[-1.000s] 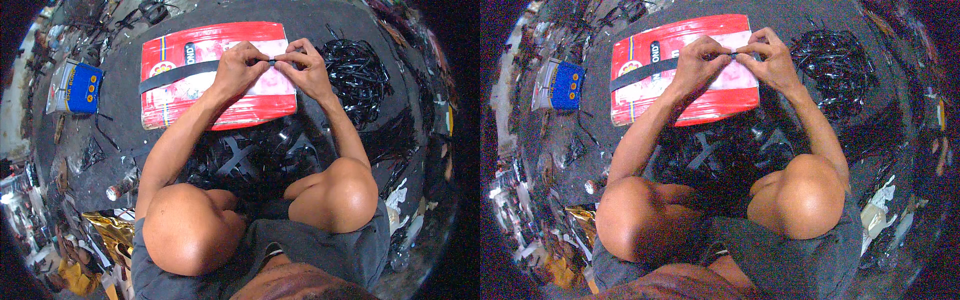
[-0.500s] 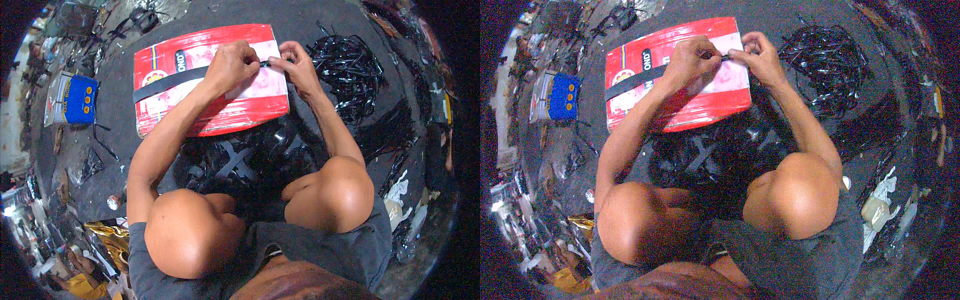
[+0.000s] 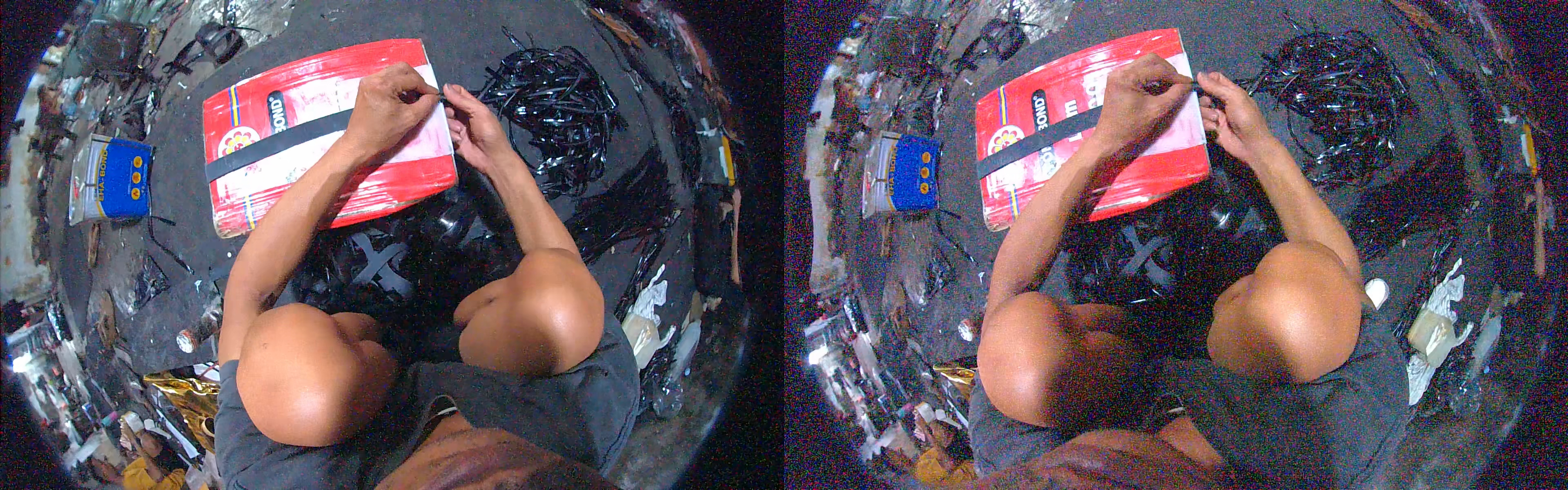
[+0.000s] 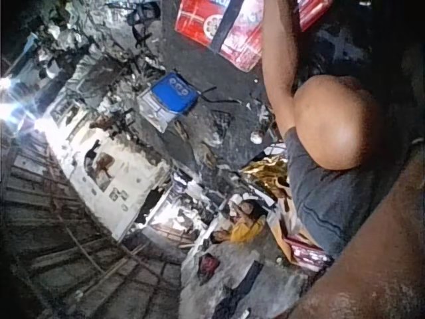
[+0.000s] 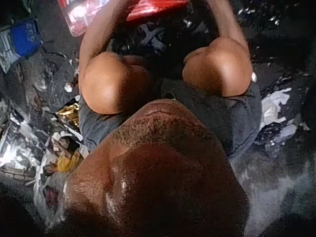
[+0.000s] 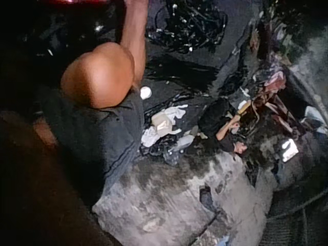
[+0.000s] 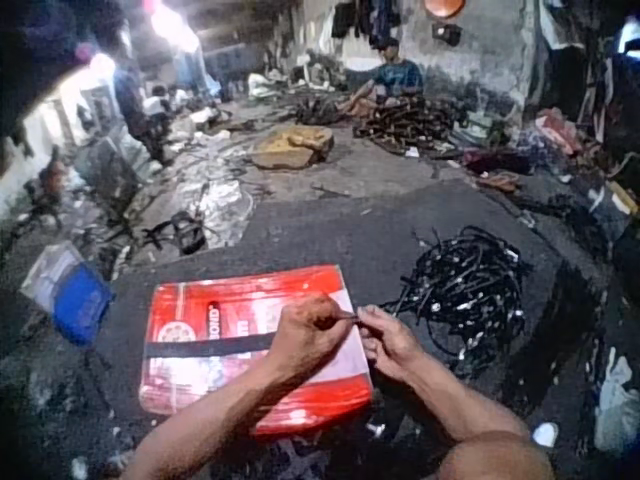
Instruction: The person repeatedly picks up black plastic straps and ties them around a red and white rectangular package placed on a table. The person secures each strap by hand, then discards the excess strap onto the table surface.
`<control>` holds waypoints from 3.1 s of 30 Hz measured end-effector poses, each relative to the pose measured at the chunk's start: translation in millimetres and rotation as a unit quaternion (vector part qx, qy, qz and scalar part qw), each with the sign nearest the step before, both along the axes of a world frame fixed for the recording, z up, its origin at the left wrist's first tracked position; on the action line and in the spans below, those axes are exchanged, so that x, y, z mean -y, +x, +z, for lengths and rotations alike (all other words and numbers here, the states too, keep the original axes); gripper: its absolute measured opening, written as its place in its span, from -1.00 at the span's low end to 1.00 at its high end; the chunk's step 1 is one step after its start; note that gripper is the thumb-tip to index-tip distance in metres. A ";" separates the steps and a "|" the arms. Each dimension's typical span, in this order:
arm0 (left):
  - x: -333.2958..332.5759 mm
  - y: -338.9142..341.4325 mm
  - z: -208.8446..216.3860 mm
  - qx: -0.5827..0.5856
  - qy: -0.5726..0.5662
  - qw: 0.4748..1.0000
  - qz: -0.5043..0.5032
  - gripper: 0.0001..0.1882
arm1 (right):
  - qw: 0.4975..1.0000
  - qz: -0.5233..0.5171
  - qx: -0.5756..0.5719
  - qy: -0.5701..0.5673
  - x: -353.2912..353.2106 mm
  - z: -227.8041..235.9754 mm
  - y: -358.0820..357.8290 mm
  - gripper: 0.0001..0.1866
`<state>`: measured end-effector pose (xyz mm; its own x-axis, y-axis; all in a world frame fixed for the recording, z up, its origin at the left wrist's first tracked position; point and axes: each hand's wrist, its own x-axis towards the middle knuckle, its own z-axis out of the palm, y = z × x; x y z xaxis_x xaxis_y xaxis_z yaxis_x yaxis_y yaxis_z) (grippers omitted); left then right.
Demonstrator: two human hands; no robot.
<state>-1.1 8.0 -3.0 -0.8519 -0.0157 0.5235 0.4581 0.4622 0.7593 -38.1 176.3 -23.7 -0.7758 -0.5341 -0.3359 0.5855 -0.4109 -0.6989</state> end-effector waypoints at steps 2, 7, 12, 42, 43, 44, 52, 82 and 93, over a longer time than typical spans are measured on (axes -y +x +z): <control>2.8 -1.2 -1.4 -0.008 -0.037 0.999 0.008 -0.91 | 0.996 0.020 -0.055 0.060 -3.7 7.7 -7.3 -0.74; 7.1 -1.7 -1.4 0.009 -0.031 0.999 0.002 -0.90 | 0.691 -0.146 -0.527 0.472 25.9 16.6 -37.0 -0.55; 8.4 3.2 1.1 0.026 -0.033 0.999 0.015 -0.88 | 0.725 -0.134 -0.473 0.483 17.8 -33.9 -52.2 -0.66; 4.4 2.8 -1.6 0.027 -0.028 0.999 0.002 -0.89 | 0.763 -0.111 -0.410 0.487 -37.7 -153.5 -61.6 -0.65; 4.1 0.5 0.3 0.028 -0.036 0.999 -0.002 -0.89 | 0.750 -0.107 -0.413 0.506 -47.7 -165.8 -64.6 -0.65; 2.8 -1.9 2.1 0.030 -0.044 0.999 -0.007 -0.89 | 0.736 -0.104 -0.415 0.525 -59.0 -177.4 -66.7 -0.65; 11.4 0.0 1.9 -0.049 -0.109 0.991 -0.056 -0.90 | 0.654 -0.062 -0.425 0.622 -53.7 -177.1 -61.4 -0.62; 10.3 169.6 61.0 0.342 -0.052 0.937 -0.051 -0.74 | 0.834 0.058 -0.535 0.125 -13.8 99.7 55.8 -0.62; 90.7 142.6 160.9 0.362 0.016 0.931 -0.045 -0.65 | 0.898 0.351 -0.259 0.059 0.4 87.6 62.2 -0.75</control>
<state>141.5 -82.7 157.9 -0.9797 0.0678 -0.1889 -0.1441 0.4176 0.8971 24.2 175.9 64.0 -0.3301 -0.9371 -0.1130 0.2544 0.0270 -0.9667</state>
